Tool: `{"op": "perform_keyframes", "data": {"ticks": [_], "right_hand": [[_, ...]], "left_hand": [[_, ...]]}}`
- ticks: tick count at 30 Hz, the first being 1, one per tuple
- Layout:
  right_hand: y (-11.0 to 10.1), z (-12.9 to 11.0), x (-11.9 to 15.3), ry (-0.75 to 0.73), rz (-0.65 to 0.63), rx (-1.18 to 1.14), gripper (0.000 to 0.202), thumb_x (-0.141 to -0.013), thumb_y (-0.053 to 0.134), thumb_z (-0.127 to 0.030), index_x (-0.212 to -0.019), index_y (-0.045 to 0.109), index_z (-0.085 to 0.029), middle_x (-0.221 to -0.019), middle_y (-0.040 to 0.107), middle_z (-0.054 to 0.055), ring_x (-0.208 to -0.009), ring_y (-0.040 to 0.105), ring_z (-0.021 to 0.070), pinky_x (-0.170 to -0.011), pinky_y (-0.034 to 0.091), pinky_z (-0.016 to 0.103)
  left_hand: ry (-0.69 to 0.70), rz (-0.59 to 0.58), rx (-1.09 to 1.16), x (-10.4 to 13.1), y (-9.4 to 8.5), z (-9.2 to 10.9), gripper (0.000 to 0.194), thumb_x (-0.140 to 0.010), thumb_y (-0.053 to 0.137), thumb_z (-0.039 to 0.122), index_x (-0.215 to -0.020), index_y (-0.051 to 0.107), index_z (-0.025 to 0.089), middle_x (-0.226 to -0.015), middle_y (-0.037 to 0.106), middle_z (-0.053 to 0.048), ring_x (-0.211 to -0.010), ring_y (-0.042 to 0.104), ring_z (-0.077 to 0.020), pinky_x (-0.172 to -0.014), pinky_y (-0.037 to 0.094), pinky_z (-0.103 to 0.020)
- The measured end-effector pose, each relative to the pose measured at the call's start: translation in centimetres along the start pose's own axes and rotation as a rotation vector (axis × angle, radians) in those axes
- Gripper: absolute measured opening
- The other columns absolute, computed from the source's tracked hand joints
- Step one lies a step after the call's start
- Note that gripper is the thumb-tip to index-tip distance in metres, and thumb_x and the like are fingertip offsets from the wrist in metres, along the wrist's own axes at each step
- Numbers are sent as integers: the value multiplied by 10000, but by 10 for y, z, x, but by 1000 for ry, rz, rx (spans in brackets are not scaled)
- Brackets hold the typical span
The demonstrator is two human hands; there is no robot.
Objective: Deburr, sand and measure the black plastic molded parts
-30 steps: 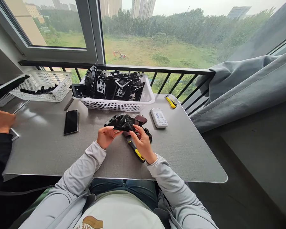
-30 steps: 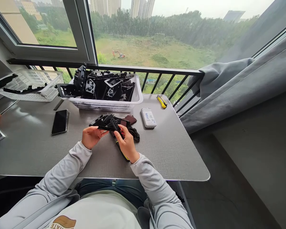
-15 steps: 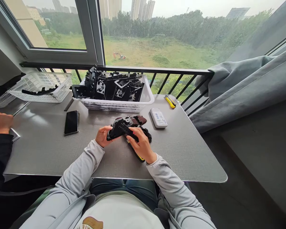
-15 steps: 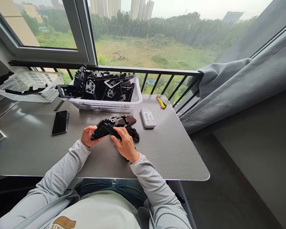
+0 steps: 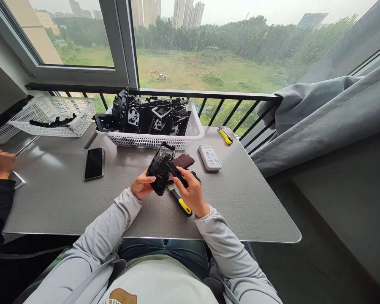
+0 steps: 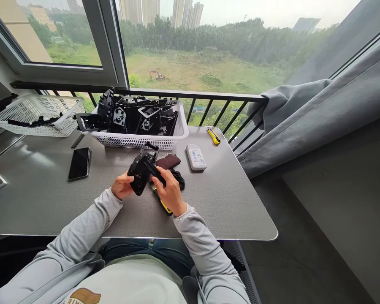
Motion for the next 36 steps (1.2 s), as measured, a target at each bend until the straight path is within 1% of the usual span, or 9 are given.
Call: {"op": "perform_keyframes", "data": {"ticks": [4, 7, 10, 16, 20, 23, 31, 34, 36], "right_hand": [[-2, 2, 2, 44, 30, 4, 324, -931, 526, -380, -1185, 609, -197, -1037, 702, 85, -899, 661, 210, -797, 536, 333], [-4, 4, 5, 115, 88, 49, 358, -923, 533, -392, -1210, 594, -187, -1050, 711, 91, -903, 668, 222, -801, 539, 348], [-4, 5, 7, 153, 89, 85, 377, -924, 526, -397, -1228, 587, -183, -1069, 712, 99, -951, 669, 240, -831, 539, 371], [0, 0, 9, 112, 63, 103, 379, -951, 484, -373, -1266, 574, -182, -1168, 691, 120, -1059, 659, 253, -905, 531, 394], [-2, 0, 11, 74, 90, 144, 402, -954, 490, -378, -1298, 565, -184, -1215, 674, 125, -1096, 652, 260, -910, 537, 391], [-3, 1, 11, 70, 85, 160, 411, -963, 479, -392, -1316, 563, -198, -1190, 687, 118, -1071, 664, 260, -875, 550, 377], [-4, 5, 10, 58, 69, 156, 474, -973, 442, -483, -1308, 589, -181, -1048, 728, 119, -956, 695, 264, -814, 556, 363], [-6, 6, 9, 61, 64, 152, 474, -970, 448, -487, -1305, 595, -186, -1023, 732, 117, -926, 699, 262, -797, 558, 361], [-7, 7, 8, 65, 68, 146, 472, -967, 454, -489, -1300, 601, -190, -1025, 731, 118, -922, 698, 264, -794, 560, 366]], "left_hand": [[52, 18, -4, -3, 0, -2, 374, -543, 850, 142, -895, 725, 154, -899, 765, -89, -1001, 692, -327, -963, 499, -468], [137, 93, 23, -5, 1, -3, 395, -512, 857, 91, -875, 737, 188, -899, 771, -40, -955, 710, -263, -942, 521, -395], [168, 140, 34, -7, 3, -6, 365, -498, 841, 38, -812, 745, 197, -870, 773, -16, -919, 716, -228, -926, 527, -355], [190, 212, 15, -6, 10, -9, 281, -504, 835, 15, -708, 742, 184, -790, 768, -3, -872, 723, -206, -962, 506, -351], [198, 189, 39, -5, 17, -10, 265, -490, 855, 51, -688, 740, 184, -781, 769, -18, -838, 729, -250, -929, 531, -434], [188, 192, 50, -5, 18, -11, 254, -486, 855, 42, -677, 742, 167, -773, 767, -36, -852, 729, -273, -969, 507, -476], [171, 159, 48, -6, 17, -13, 238, -497, 860, 65, -680, 754, 176, -809, 772, -44, -859, 728, -268, -994, 493, -481], [163, 141, 13, -3, 15, -12, 260, -522, 829, 36, -732, 759, 173, -848, 774, -46, -916, 719, -277, -1043, 449, -491], [139, 89, 10, 0, 14, -10, 342, -535, 798, 10, -829, 763, 180, -921, 773, -53, -996, 698, -294, -1072, 411, -515]]}}
Point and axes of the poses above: each hand's wrist, its own x-axis away from the middle knuckle, its own y-axis out of the palm, z = x × y, the point moved 3 cm from there along -x, towards the middle knuckle
